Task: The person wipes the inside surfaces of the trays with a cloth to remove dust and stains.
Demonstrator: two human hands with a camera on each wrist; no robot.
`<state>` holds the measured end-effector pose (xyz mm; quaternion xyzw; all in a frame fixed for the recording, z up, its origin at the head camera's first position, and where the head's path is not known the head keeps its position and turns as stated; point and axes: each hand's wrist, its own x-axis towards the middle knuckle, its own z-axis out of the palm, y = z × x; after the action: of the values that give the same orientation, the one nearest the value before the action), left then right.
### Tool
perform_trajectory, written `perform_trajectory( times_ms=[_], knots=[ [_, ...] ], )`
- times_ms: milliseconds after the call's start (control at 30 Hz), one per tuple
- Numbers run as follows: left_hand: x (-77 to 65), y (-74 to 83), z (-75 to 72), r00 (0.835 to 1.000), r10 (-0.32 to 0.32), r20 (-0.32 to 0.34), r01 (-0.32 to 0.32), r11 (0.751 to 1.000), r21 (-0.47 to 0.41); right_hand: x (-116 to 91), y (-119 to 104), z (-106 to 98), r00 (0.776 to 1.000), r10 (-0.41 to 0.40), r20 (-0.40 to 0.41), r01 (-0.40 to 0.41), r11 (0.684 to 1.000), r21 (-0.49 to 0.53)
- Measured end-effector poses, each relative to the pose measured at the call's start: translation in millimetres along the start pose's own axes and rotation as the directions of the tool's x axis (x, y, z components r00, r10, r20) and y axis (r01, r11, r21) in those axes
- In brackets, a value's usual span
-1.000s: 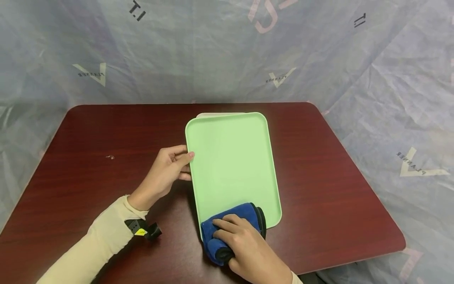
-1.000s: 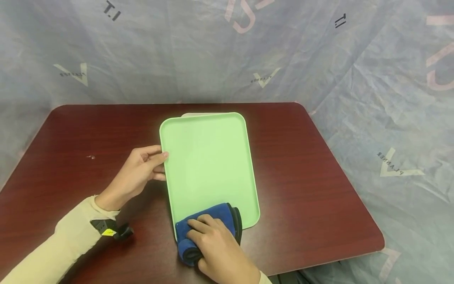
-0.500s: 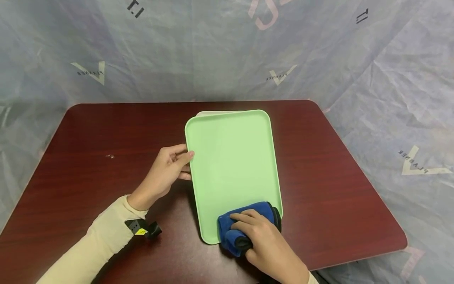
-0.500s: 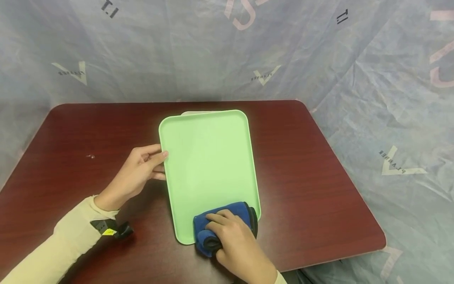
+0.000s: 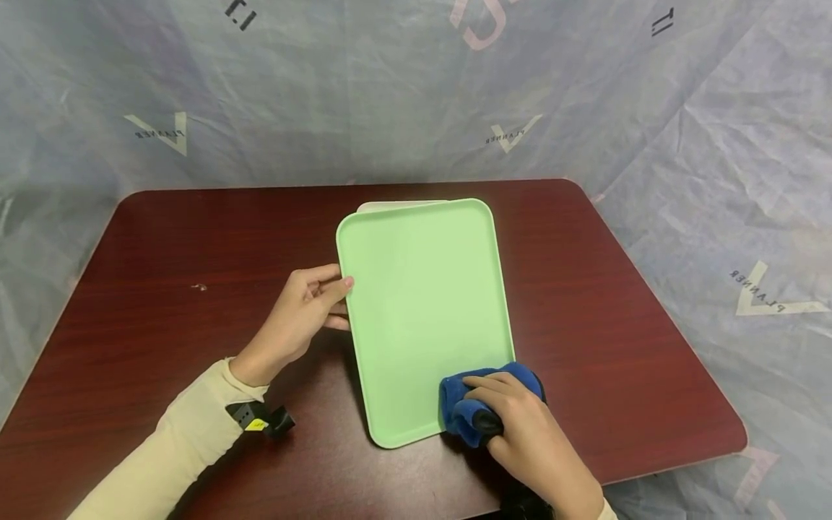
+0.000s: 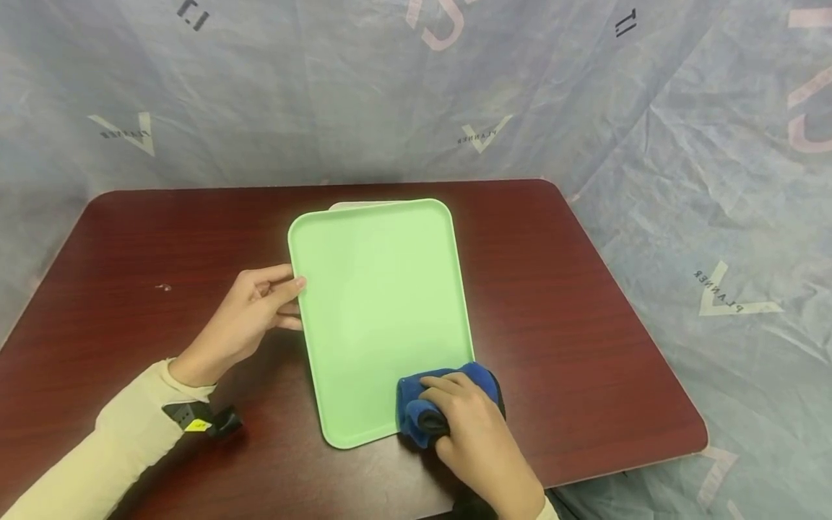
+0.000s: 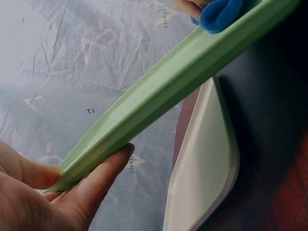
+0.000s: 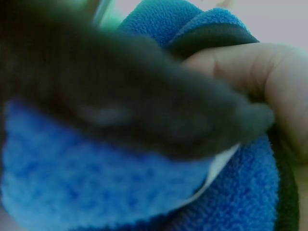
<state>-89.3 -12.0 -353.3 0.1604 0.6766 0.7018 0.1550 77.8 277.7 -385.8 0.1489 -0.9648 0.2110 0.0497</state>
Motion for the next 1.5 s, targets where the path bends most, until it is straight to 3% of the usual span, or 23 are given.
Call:
perform_trajectory(
  times_ms=[233, 600, 900, 1233, 1500],
  knots=[
    [0.4, -0.7, -0.8, 1.0, 0.004, 0.008, -0.004, 1.0, -0.004, -8, 17, -11, 0.996, 0.093, -0.016, -0.093, 0.996, 0.008],
    [-0.6, -2.6, -1.0, 0.999, -0.032, -0.024, 0.031, 0.999, -0.044, -7, 18, -13, 0.999, 0.036, 0.003, -0.036, 0.999, -0.005],
    [0.6, -3.9, -1.6, 0.999, -0.041, -0.034, 0.04, 0.999, -0.023, -9, 14, -12, 0.997, 0.053, 0.051, -0.052, 0.999, -0.015],
    [2.1, -0.7, -0.7, 0.998, -0.042, -0.044, 0.042, 0.999, -0.01, -6, 0, -4, 0.997, -0.025, 0.067, 0.026, 1.0, -0.013],
    [2.3, -0.8, 0.0, 0.998, -0.035, -0.051, 0.035, 0.999, -0.01, 1, -24, 10, 0.99, -0.109, 0.087, 0.107, 0.994, 0.027]
  ],
)
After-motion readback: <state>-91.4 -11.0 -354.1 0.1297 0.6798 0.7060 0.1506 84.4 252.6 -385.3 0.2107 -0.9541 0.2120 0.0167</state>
